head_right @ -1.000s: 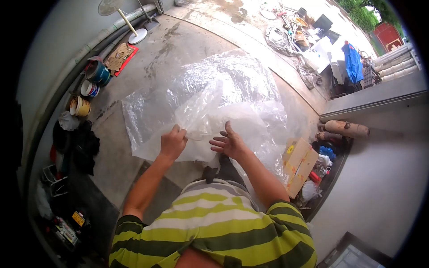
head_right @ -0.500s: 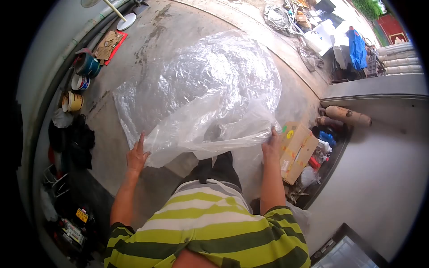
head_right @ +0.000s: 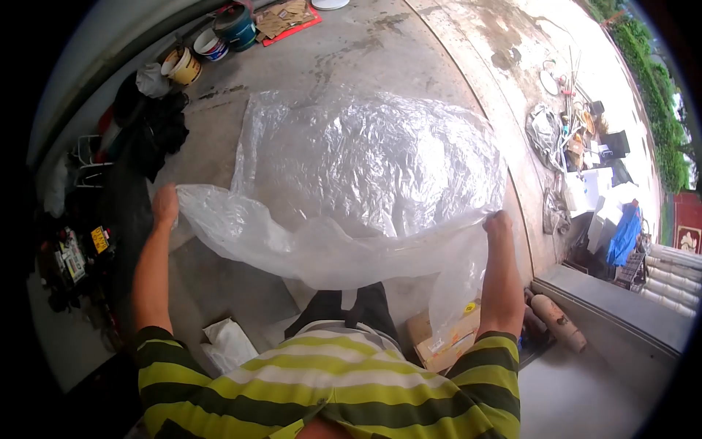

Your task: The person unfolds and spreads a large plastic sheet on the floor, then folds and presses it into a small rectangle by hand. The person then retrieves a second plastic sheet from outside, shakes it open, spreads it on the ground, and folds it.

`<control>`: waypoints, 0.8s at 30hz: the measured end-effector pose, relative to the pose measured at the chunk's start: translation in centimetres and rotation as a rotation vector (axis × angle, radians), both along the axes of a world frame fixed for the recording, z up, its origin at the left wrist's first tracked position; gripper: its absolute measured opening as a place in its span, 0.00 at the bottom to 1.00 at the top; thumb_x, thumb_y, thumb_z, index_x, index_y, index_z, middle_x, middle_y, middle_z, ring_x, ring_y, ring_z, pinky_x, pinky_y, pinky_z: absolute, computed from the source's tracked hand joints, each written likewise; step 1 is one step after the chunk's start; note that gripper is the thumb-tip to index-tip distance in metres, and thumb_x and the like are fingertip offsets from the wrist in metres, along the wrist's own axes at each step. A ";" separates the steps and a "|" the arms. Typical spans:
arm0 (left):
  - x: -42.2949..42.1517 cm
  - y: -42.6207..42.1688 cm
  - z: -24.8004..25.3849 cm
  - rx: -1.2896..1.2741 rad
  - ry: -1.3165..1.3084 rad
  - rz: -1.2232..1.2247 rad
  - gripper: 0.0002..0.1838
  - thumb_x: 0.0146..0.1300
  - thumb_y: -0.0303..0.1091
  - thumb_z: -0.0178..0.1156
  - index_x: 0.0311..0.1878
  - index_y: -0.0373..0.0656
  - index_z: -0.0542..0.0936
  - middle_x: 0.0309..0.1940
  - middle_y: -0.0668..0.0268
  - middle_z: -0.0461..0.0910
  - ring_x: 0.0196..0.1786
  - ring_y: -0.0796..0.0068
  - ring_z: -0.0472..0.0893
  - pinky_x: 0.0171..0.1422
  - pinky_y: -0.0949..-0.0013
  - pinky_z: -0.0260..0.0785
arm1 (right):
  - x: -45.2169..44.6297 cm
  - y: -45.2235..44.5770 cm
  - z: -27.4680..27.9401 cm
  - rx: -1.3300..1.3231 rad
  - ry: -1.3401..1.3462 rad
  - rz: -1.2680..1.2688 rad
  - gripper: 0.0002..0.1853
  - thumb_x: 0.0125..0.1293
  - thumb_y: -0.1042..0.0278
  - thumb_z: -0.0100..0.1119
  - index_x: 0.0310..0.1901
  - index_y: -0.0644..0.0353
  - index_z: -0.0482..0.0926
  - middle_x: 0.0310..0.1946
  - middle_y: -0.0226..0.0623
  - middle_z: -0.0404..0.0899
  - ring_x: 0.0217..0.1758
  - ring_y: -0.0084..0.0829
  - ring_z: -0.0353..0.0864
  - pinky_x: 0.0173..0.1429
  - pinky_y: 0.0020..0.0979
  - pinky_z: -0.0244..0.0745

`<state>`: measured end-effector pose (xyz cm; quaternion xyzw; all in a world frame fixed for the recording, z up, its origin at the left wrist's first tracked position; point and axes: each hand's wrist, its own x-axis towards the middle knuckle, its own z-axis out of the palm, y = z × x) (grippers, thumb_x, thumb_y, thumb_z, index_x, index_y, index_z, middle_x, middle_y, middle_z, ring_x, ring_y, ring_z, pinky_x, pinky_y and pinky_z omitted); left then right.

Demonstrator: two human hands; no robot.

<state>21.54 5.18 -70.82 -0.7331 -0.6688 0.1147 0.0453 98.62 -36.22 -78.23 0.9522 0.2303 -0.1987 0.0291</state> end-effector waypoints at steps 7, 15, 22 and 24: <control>-7.4 16.9 43.9 0.844 -0.749 -0.017 0.19 0.73 0.40 0.46 0.54 0.34 0.76 0.49 0.49 0.81 0.54 0.53 0.80 0.55 0.57 0.73 | 15.0 24.4 40.2 0.715 -0.791 0.590 0.13 0.59 0.67 0.59 0.42 0.65 0.80 0.39 0.49 0.83 0.41 0.39 0.84 0.48 0.37 0.78; -5.7 4.6 35.0 0.845 -0.797 -0.179 0.17 0.72 0.37 0.48 0.54 0.35 0.76 0.50 0.51 0.79 0.52 0.55 0.80 0.53 0.55 0.75 | 9.3 16.8 46.1 1.513 -1.173 0.512 0.14 0.67 0.71 0.50 0.50 0.62 0.80 0.41 0.44 0.83 0.40 0.38 0.83 0.46 0.36 0.79; -12.6 -5.9 -3.1 -0.254 -0.512 0.353 0.15 0.71 0.35 0.51 0.54 0.35 0.76 0.50 0.53 0.78 0.50 0.56 0.80 0.52 0.54 0.76 | 3.6 -4.6 -5.6 0.092 -0.201 0.429 0.11 0.64 0.71 0.51 0.43 0.57 0.82 0.39 0.42 0.84 0.42 0.40 0.83 0.49 0.36 0.79; -12.1 -8.0 -5.8 -0.407 -1.002 0.664 0.15 0.71 0.34 0.52 0.54 0.35 0.76 0.51 0.53 0.78 0.50 0.56 0.80 0.51 0.54 0.77 | 1.3 -9.7 -5.5 -0.229 -0.043 0.576 0.09 0.61 0.70 0.53 0.38 0.55 0.83 0.38 0.43 0.84 0.44 0.41 0.83 0.51 0.35 0.78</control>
